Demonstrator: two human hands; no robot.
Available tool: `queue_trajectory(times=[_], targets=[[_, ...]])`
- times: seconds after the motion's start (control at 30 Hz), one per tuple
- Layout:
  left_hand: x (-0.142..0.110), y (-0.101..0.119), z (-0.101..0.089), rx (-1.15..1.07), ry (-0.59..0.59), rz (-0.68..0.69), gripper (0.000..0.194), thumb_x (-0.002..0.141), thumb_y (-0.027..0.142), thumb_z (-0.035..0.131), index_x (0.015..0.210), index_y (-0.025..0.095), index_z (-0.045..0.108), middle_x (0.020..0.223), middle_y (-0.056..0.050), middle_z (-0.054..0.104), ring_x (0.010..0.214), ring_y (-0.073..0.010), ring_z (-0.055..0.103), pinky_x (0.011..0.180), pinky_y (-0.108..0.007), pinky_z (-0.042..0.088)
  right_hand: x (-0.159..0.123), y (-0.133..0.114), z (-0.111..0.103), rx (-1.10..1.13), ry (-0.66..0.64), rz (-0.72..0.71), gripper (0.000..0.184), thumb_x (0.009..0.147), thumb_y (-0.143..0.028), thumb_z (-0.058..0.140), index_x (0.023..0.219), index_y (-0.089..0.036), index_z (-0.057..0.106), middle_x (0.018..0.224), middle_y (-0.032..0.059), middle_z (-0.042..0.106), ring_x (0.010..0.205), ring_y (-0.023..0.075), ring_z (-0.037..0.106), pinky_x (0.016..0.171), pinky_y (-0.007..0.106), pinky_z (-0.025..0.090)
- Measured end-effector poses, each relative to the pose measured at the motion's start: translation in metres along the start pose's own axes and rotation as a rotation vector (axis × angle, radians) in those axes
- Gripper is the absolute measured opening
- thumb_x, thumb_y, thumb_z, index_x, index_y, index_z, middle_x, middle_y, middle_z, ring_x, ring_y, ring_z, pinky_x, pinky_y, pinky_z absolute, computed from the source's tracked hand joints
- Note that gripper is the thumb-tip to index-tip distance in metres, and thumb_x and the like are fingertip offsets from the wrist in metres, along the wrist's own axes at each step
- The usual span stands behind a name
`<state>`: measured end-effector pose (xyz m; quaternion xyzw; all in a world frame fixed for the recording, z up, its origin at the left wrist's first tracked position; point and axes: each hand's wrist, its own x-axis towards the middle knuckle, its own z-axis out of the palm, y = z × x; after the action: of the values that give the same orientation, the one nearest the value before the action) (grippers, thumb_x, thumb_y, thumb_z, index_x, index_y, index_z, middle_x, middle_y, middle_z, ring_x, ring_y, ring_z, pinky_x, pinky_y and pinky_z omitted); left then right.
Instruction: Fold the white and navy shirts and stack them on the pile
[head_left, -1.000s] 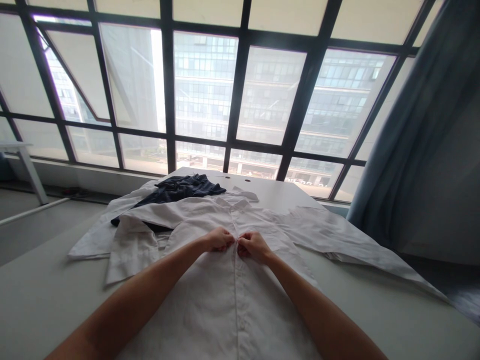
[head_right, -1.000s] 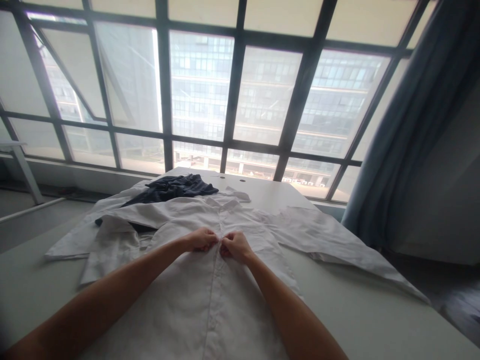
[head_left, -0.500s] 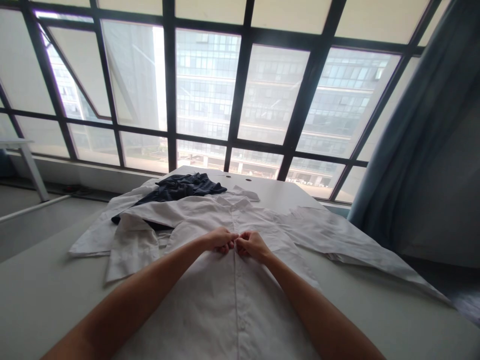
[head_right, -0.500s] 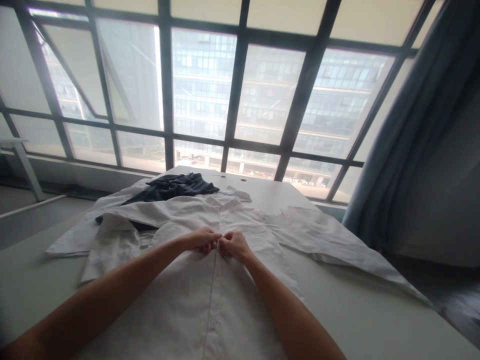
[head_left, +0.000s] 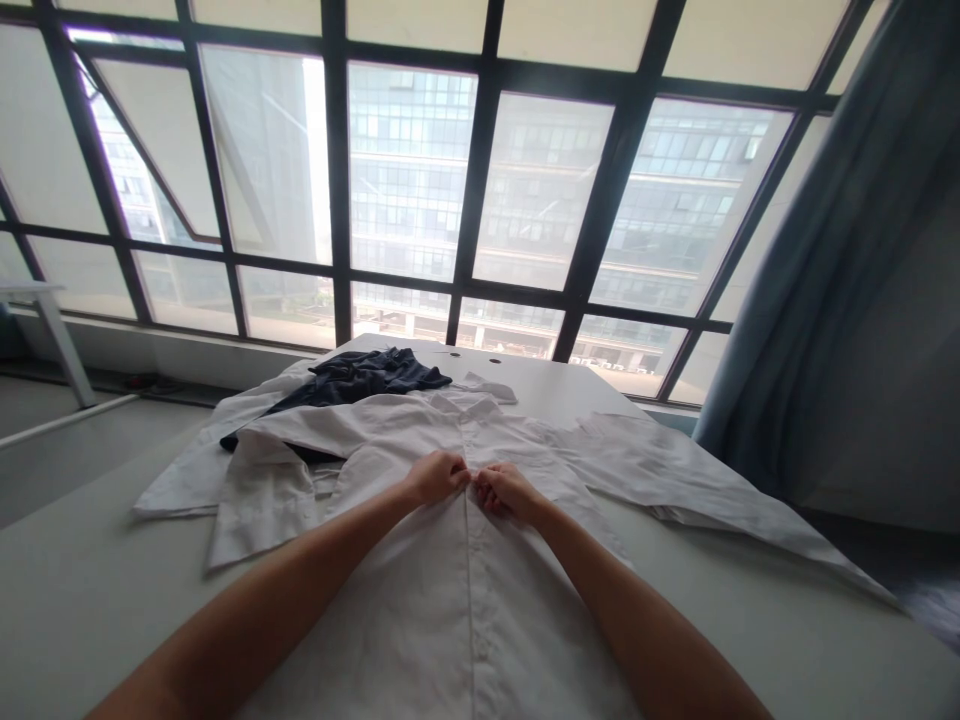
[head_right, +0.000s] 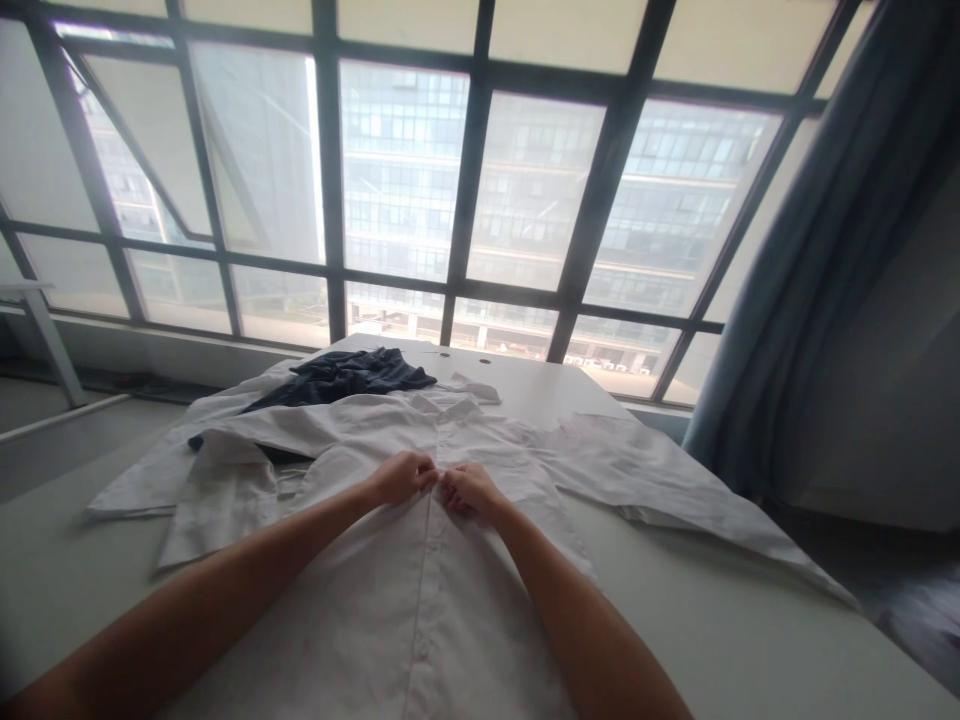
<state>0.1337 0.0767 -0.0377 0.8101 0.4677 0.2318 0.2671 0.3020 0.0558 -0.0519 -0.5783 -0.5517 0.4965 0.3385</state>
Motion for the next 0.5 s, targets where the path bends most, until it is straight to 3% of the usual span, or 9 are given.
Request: queue_trajectory(times=[0.07, 0.13, 0.23, 0.3, 0.4, 0.5], targets=[[-0.003, -0.003, 0.001, 0.21, 0.061, 0.084, 0.021, 0.082, 0.038, 0.065, 0.083, 0.018, 0.069, 0.08, -0.007, 0.068, 0.078, -0.0218, 0.063, 0.073, -0.029, 0.047, -0.002, -0.003, 0.0, -0.147, 0.036, -0.009, 0.02, 0.081, -0.021, 0.056, 0.061, -0.015, 0.058, 0.052, -0.0011, 0.057, 0.038, 0.0084, 0.049, 0.038, 0.019, 0.033], [-0.006, -0.005, 0.004, 0.333, 0.097, 0.124, 0.024, 0.083, 0.04, 0.064, 0.094, 0.019, 0.071, 0.099, -0.012, 0.069, 0.096, -0.0276, 0.063, 0.086, -0.036, 0.048, -0.005, -0.005, -0.002, -0.389, 0.175, -0.107, 0.017, 0.083, -0.026, 0.057, 0.074, -0.015, 0.066, 0.061, 0.0027, 0.064, 0.049, 0.0136, 0.059, 0.048, 0.023, 0.043], [-0.013, -0.008, 0.006, 0.453, 0.065, 0.19, 0.029, 0.087, 0.04, 0.06, 0.106, 0.019, 0.07, 0.121, -0.017, 0.063, 0.117, -0.0328, 0.055, 0.099, -0.047, 0.043, -0.013, -0.002, -0.01, -0.792, 0.362, -0.347, 0.027, 0.083, -0.031, 0.064, 0.105, -0.016, 0.07, 0.098, 0.0112, 0.072, 0.092, 0.0247, 0.068, 0.08, 0.032, 0.05], [-0.017, -0.015, -0.002, 0.511, -0.016, 0.205, 0.03, 0.089, 0.04, 0.058, 0.109, 0.021, 0.069, 0.126, -0.016, 0.062, 0.121, -0.0331, 0.053, 0.102, -0.05, 0.041, -0.018, 0.004, -0.019, -0.964, 0.302, -0.411, 0.036, 0.086, -0.034, 0.063, 0.118, -0.017, 0.067, 0.125, 0.0155, 0.065, 0.117, 0.0292, 0.059, 0.097, 0.038, 0.044], [-0.022, -0.034, -0.032, 0.609, 0.003, 0.137, 0.032, 0.09, 0.041, 0.056, 0.112, 0.022, 0.069, 0.133, -0.014, 0.061, 0.125, -0.0318, 0.052, 0.106, -0.049, 0.038, -0.028, 0.013, -0.04, -1.065, 0.173, -0.409, 0.042, 0.092, -0.039, 0.056, 0.128, -0.018, 0.062, 0.142, 0.0168, 0.053, 0.13, 0.0308, 0.049, 0.106, 0.043, 0.038], [-0.03, -0.061, -0.086, 0.713, 0.266, -0.099, 0.035, 0.092, 0.039, 0.054, 0.114, 0.016, 0.069, 0.135, -0.016, 0.059, 0.126, -0.0321, 0.052, 0.106, -0.048, 0.036, -0.04, 0.021, -0.068, -1.112, 0.205, -0.448, 0.043, 0.093, -0.041, 0.055, 0.129, -0.018, 0.062, 0.141, 0.0153, 0.054, 0.128, 0.0298, 0.05, 0.108, 0.043, 0.036]])
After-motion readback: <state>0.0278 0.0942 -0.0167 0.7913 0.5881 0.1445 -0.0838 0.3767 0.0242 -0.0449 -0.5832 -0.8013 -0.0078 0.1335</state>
